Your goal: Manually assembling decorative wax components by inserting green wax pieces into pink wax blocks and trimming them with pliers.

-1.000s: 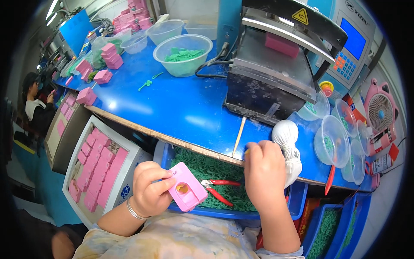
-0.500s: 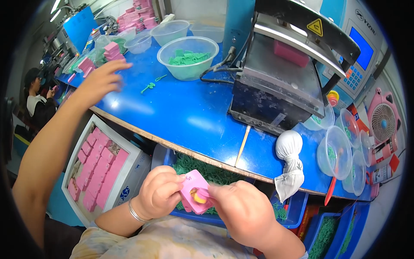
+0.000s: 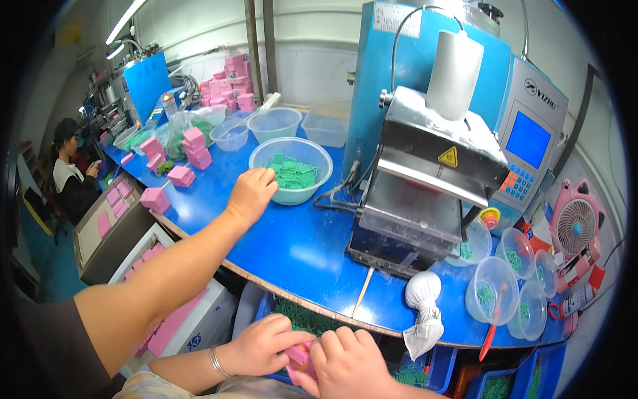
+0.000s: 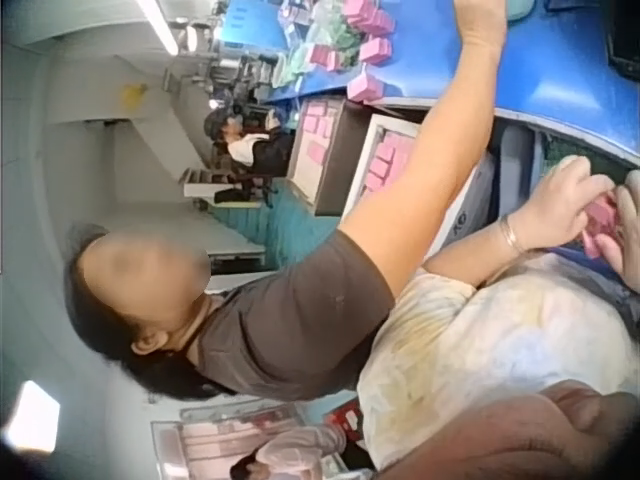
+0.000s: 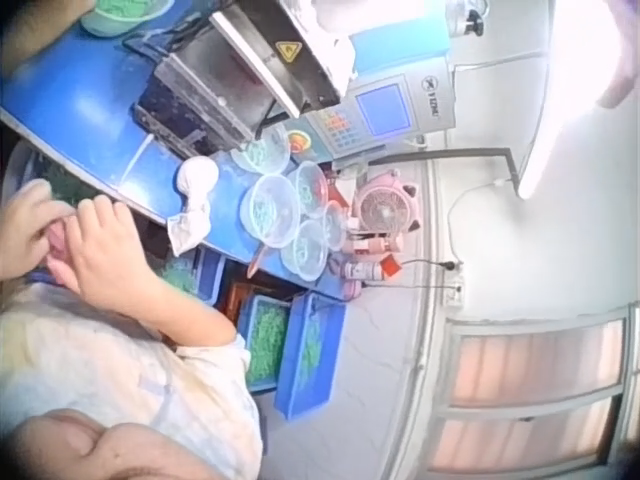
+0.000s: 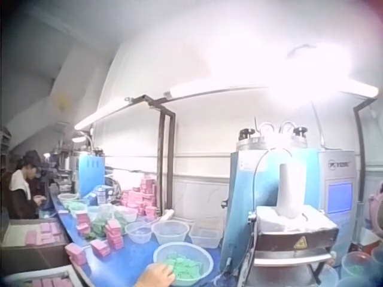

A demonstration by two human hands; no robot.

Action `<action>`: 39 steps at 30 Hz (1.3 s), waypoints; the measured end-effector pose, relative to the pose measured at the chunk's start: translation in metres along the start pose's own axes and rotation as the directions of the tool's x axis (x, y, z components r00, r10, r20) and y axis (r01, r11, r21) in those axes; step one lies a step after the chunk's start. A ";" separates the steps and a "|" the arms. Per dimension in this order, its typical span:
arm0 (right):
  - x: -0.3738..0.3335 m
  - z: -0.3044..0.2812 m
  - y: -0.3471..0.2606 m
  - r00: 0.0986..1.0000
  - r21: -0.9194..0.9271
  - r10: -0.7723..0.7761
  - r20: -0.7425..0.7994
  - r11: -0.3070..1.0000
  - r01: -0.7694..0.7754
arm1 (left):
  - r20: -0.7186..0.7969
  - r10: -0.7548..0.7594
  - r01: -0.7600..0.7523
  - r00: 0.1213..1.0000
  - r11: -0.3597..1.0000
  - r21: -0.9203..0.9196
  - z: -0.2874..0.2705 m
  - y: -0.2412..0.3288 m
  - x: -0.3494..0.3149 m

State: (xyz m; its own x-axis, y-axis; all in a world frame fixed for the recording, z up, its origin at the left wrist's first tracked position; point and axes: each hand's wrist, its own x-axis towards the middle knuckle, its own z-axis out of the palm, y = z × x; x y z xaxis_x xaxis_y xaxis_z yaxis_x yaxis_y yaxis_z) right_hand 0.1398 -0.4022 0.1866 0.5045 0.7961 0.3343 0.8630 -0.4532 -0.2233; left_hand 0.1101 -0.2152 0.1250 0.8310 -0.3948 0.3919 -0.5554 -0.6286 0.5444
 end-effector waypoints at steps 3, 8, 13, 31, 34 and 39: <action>-0.006 0.032 0.009 0.992 0.011 0.002 -0.128 1.000 -0.001 | 0.175 -0.062 0.116 0.983 0.943 -0.312 0.006 0.005 0.000; -0.018 0.055 0.045 0.993 0.682 0.043 0.111 0.723 -0.108 | 0.110 0.017 0.043 0.994 0.854 -0.518 0.022 0.001 -0.009; 0.002 0.036 0.034 0.957 0.611 0.256 -0.135 0.782 -0.123 | 0.267 -0.223 0.348 0.937 0.645 -0.680 0.015 -0.003 0.004; -0.021 0.054 0.027 0.932 0.543 0.222 -0.287 0.839 -0.032 | 0.077 -0.390 0.237 0.918 0.381 -0.894 0.031 0.002 -0.007; -0.026 0.060 0.027 0.913 0.531 0.221 -0.343 0.847 -0.006 | 0.184 -0.352 0.234 0.918 0.105 -0.967 0.026 0.012 0.003; -0.033 0.065 0.036 0.858 0.615 0.344 -0.381 0.788 -0.042 | 0.250 -0.568 0.394 0.784 0.144 -0.908 0.025 0.007 0.002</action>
State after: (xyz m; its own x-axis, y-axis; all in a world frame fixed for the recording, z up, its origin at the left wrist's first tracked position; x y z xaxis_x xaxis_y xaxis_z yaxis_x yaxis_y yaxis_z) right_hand 0.1525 -0.4187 0.1084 0.7398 0.3742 0.5591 0.6420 -0.1441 -0.7530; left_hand 0.1087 -0.2369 0.1105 0.9749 -0.1204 -0.1874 0.2189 0.3626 0.9059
